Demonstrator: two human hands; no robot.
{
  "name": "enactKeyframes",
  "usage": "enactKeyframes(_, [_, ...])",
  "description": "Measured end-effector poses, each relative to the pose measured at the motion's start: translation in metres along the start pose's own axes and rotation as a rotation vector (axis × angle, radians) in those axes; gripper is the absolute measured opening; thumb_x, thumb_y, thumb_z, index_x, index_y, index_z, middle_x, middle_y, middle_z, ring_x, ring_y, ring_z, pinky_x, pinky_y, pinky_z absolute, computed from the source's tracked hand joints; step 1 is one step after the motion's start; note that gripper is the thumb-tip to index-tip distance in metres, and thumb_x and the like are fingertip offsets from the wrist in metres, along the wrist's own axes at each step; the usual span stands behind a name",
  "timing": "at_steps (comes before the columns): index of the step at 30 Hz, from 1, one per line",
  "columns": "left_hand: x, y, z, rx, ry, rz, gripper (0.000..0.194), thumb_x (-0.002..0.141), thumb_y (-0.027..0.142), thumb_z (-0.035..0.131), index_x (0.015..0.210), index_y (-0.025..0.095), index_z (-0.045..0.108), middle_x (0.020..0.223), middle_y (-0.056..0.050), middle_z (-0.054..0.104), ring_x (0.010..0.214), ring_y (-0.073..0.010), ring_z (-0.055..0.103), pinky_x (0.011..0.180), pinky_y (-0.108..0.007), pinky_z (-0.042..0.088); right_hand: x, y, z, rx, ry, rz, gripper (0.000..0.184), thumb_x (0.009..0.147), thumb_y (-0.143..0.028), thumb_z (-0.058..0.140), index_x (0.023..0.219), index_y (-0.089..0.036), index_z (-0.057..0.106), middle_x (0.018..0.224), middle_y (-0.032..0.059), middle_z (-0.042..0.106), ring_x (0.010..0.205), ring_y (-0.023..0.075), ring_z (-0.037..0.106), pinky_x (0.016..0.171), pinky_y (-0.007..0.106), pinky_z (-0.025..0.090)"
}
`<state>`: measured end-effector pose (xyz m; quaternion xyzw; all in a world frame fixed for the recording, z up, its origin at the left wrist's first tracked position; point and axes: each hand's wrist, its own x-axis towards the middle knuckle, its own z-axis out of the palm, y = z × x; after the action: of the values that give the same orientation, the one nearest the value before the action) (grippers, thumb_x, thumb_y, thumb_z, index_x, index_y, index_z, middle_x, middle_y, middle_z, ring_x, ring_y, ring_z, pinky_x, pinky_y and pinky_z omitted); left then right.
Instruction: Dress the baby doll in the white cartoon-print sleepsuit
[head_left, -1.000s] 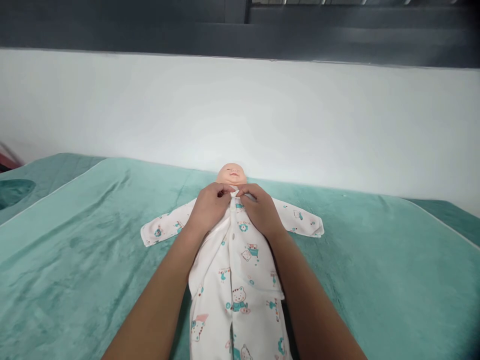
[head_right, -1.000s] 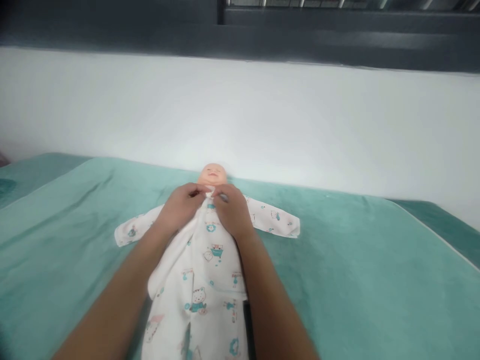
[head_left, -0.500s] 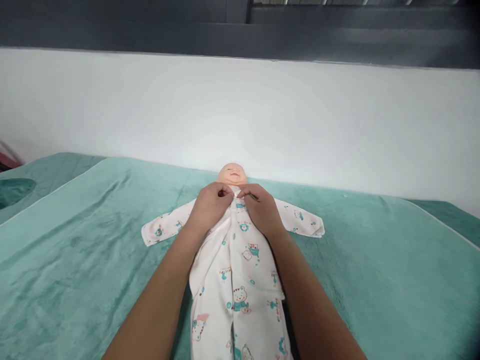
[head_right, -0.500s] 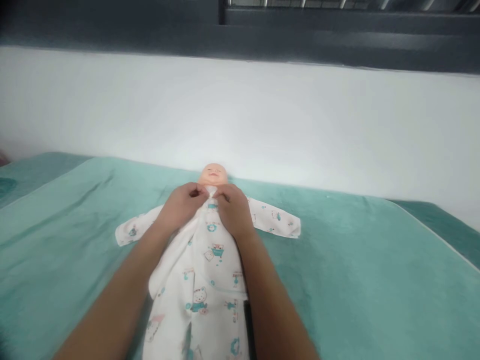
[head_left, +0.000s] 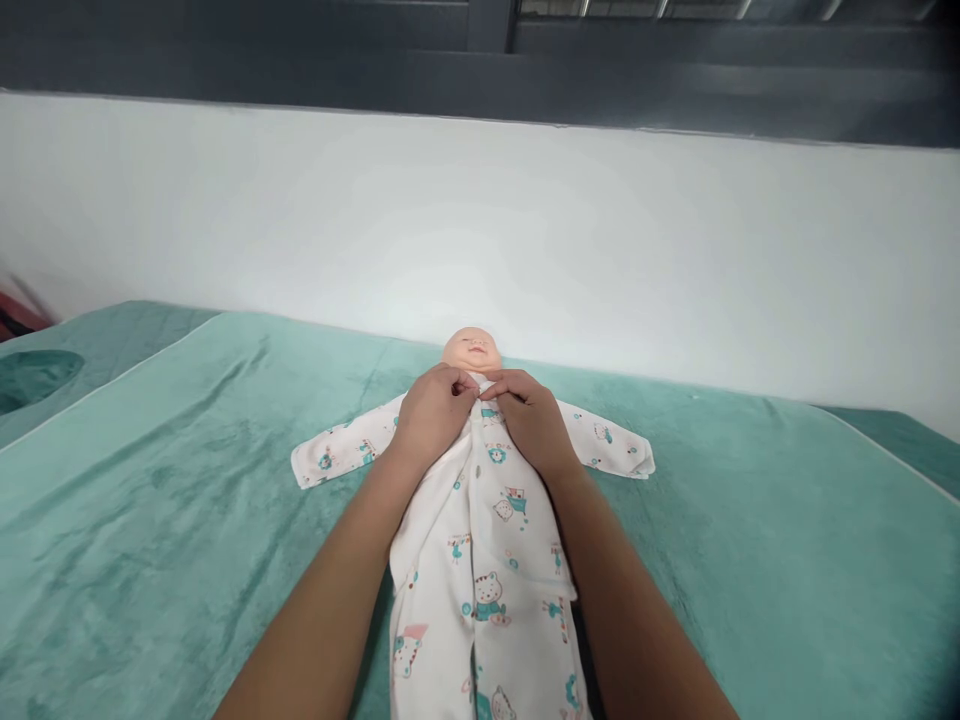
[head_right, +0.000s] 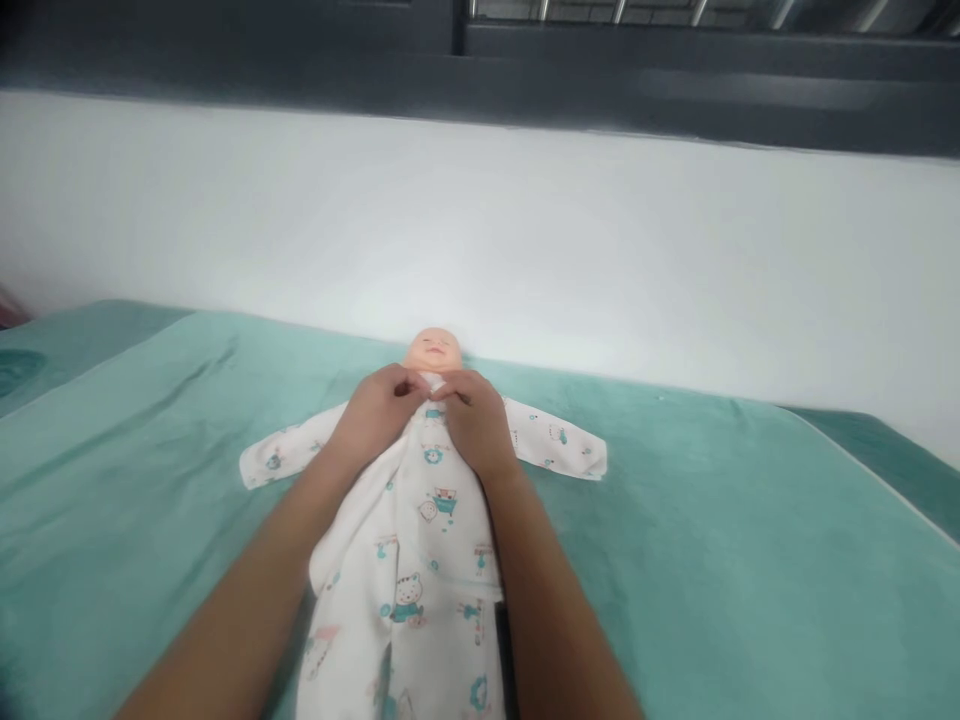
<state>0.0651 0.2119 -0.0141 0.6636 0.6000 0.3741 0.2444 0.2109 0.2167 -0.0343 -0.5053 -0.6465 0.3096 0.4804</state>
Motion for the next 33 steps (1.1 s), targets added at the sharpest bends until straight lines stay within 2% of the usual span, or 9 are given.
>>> enactKeyframes(8, [-0.0006, 0.0006, 0.0001, -0.056, -0.011, -0.038, 0.011, 0.081, 0.023, 0.050, 0.078, 0.019, 0.060, 0.085, -0.004, 0.067, 0.080, -0.0181, 0.059, 0.074, -0.030, 0.043, 0.0001, -0.0007, -0.0009, 0.011, 0.008, 0.009, 0.027, 0.076, -0.015, 0.046, 0.069, -0.025, 0.070, 0.109, -0.0013, 0.068, 0.107, 0.0179, 0.059, 0.099, 0.034, 0.040])
enactKeyframes(13, [-0.0006, -0.0005, -0.0019, -0.173, -0.041, -0.045, 0.012, 0.081, 0.025, 0.050, 0.071, 0.019, 0.055, 0.073, 0.000, 0.061, 0.069, -0.0155, 0.054, 0.071, -0.028, 0.042, -0.0001, -0.0007, -0.0010, 0.046, 0.024, 0.032, 0.030, 0.074, -0.013, 0.044, 0.069, -0.024, 0.072, 0.110, -0.0010, 0.069, 0.106, 0.0176, 0.060, 0.096, 0.032, 0.042])
enactKeyframes(17, [-0.0012, -0.0012, -0.0045, -0.311, -0.064, -0.103, 0.013, 0.079, 0.025, 0.051, 0.068, 0.019, 0.053, 0.066, 0.002, 0.055, 0.062, -0.0126, 0.048, 0.066, -0.027, 0.040, -0.0001, 0.0007, -0.0008, 0.039, 0.026, 0.025, 0.032, 0.072, -0.011, 0.043, 0.070, -0.024, 0.073, 0.110, -0.0013, 0.069, 0.106, 0.0170, 0.061, 0.096, 0.032, 0.042])
enactKeyframes(21, [-0.0011, -0.0009, -0.0054, -0.367, -0.086, -0.131, 0.012, 0.079, 0.024, 0.052, 0.068, 0.019, 0.054, 0.063, 0.003, 0.054, 0.059, -0.0119, 0.046, 0.063, -0.026, 0.040, -0.0003, 0.0021, -0.0003, 0.030, 0.026, -0.006, 0.032, 0.075, -0.012, 0.044, 0.076, -0.024, 0.074, 0.109, -0.0008, 0.069, 0.107, 0.0170, 0.061, 0.099, 0.033, 0.042])
enactKeyframes(26, [0.0006, -0.0001, -0.0037, -0.316, -0.020, -0.119, 0.016, 0.082, 0.029, 0.053, 0.075, 0.018, 0.062, 0.079, -0.003, 0.068, 0.074, -0.0165, 0.058, 0.071, -0.028, 0.045, -0.0005, 0.0022, -0.0009, -0.013, -0.004, 0.002, 0.040, 0.079, -0.012, 0.042, 0.102, -0.026, 0.072, 0.116, -0.0007, 0.067, 0.112, 0.0172, 0.057, 0.102, 0.034, 0.040])
enactKeyframes(30, [0.0019, -0.0019, -0.0031, -0.345, 0.006, -0.078, 0.021, 0.083, 0.028, 0.053, 0.091, 0.018, 0.069, 0.098, -0.005, 0.072, 0.088, -0.0186, 0.063, 0.081, -0.030, 0.046, -0.0001, 0.0015, -0.0020, -0.040, -0.018, -0.018, 0.038, 0.080, -0.014, 0.042, 0.101, -0.025, 0.071, 0.115, -0.0002, 0.068, 0.112, 0.0180, 0.057, 0.101, 0.034, 0.040])
enactKeyframes(33, [0.0014, -0.0028, -0.0035, -0.278, -0.024, -0.030, 0.024, 0.084, 0.031, 0.054, 0.098, 0.021, 0.071, 0.106, -0.005, 0.069, 0.092, -0.0184, 0.062, 0.086, -0.031, 0.046, -0.0002, 0.0006, -0.0028, -0.037, -0.029, -0.031, 0.036, 0.082, -0.016, 0.043, 0.102, -0.026, 0.071, 0.115, -0.0006, 0.068, 0.111, 0.0183, 0.058, 0.100, 0.034, 0.040])
